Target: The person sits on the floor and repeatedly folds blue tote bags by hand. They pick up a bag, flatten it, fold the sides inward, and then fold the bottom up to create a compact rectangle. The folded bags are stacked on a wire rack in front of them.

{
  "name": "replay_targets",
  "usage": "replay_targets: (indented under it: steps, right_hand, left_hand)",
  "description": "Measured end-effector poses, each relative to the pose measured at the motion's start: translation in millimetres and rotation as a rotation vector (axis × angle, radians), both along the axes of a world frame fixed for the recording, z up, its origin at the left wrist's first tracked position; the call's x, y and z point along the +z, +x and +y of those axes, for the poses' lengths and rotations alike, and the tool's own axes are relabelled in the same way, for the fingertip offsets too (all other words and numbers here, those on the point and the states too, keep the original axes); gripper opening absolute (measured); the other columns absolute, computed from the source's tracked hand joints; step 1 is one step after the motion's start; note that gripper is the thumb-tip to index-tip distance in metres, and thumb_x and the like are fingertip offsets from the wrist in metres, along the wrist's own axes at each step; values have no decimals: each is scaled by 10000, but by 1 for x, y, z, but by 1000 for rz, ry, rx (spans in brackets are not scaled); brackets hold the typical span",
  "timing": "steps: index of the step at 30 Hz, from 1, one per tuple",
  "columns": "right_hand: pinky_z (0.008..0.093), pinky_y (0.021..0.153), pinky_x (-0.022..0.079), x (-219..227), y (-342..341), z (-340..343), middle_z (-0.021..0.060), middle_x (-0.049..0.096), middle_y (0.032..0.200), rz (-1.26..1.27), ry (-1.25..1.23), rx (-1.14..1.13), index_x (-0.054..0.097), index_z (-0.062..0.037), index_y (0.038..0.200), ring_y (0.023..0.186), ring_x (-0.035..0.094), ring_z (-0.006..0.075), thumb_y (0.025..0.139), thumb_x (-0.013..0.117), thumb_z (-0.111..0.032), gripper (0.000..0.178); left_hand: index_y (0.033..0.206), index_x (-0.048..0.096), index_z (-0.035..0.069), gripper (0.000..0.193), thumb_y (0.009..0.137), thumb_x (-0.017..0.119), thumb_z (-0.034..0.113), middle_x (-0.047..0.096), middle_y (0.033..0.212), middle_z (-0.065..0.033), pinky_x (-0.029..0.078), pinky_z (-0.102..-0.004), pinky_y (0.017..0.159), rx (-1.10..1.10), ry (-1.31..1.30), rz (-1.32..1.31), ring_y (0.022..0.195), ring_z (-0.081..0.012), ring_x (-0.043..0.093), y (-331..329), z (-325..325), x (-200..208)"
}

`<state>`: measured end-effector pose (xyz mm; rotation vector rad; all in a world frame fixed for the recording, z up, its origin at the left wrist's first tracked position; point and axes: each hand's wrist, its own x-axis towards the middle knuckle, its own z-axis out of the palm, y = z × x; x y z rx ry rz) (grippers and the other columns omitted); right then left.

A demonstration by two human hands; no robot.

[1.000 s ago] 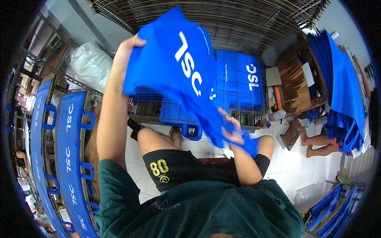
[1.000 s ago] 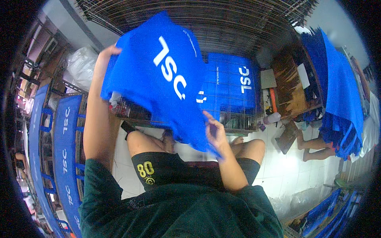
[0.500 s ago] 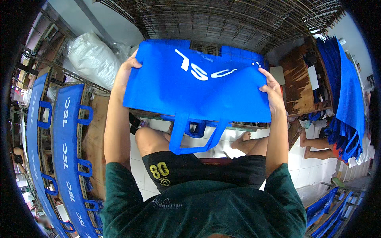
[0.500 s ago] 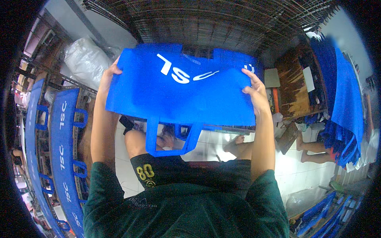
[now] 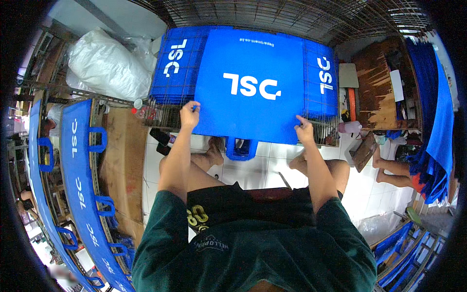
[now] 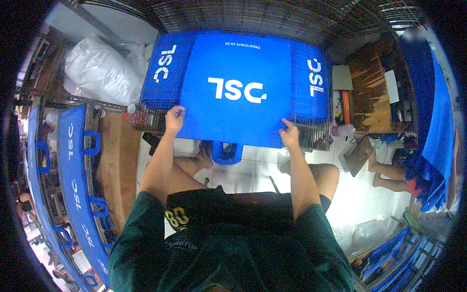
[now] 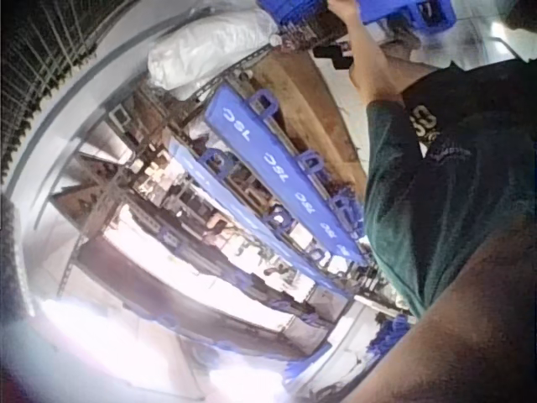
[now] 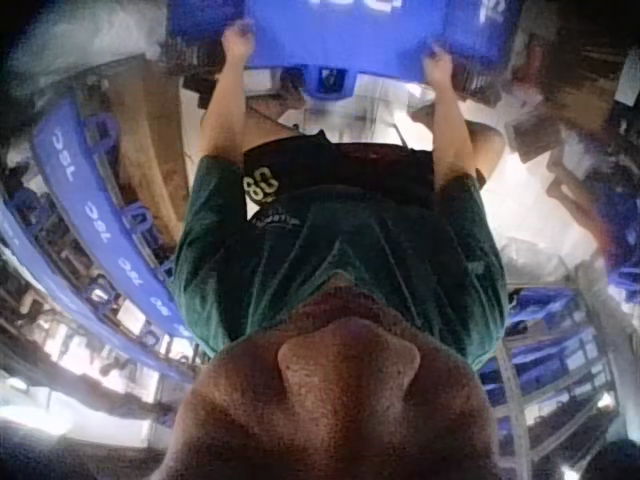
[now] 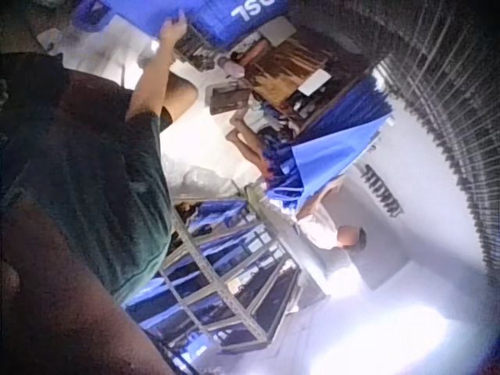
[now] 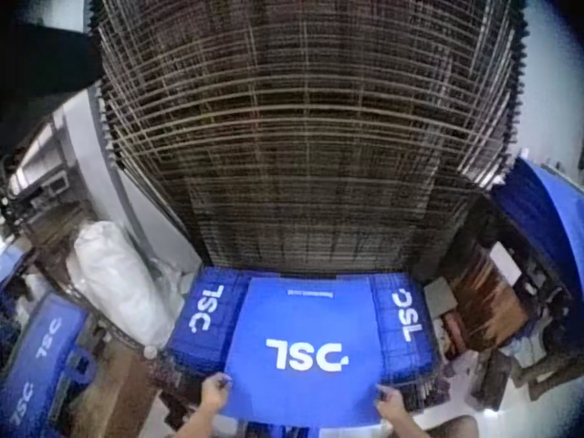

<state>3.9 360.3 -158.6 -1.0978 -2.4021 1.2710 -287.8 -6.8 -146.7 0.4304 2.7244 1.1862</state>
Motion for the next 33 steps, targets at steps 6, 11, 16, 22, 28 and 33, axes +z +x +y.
replay_targets:
  steps: [6,11,16,22,28,33]
  right_hand:
    - [316,738,495,-48,13,-12,150,651,980,-190,216,-49,606,-51,1114,836,637,219,687,594,20,433]
    - [314,775,499,-59,21,-9,165,650,971,-187,196,-97,623,-41,1063,868,640,251,709,584,37,365]
    - [320,761,502,-57,16,-12,176,638,986,-174,211,-119,624,-34,1060,850,639,259,731,569,45,342]
    - [331,718,500,-51,6,-12,173,631,974,-137,174,-125,627,-32,1053,790,631,263,729,579,38,334]
    - [341,708,500,-57,9,-14,159,633,941,-124,189,-126,634,-59,1044,781,629,264,727,590,23,331]
    - [365,689,492,-32,8,-7,159,617,921,60,309,-118,626,-74,1043,801,614,286,709,598,-8,342]
  left_hand:
    - [974,676,75,320,695,548,-13,634,985,-163,489,-386,769,31,-168,-78,851,-293,625,15,-12,-62]
    - [984,673,68,322,695,555,-11,630,923,-153,489,-377,732,63,-155,-11,792,-290,618,20,-8,-53]
    - [999,666,57,328,699,556,-14,625,902,-150,487,-373,705,88,-134,13,757,-284,612,26,-3,-50]
    - [1020,661,63,347,703,547,-21,625,914,-149,486,-394,712,118,-181,6,759,-285,614,23,-9,-56]
    - [1018,658,65,358,688,548,-20,631,869,-151,488,-401,725,159,-196,-31,781,-294,617,20,-11,-58]
    - [953,639,71,325,630,607,65,619,957,-153,459,-396,832,268,-105,120,903,-325,586,19,-12,-64]
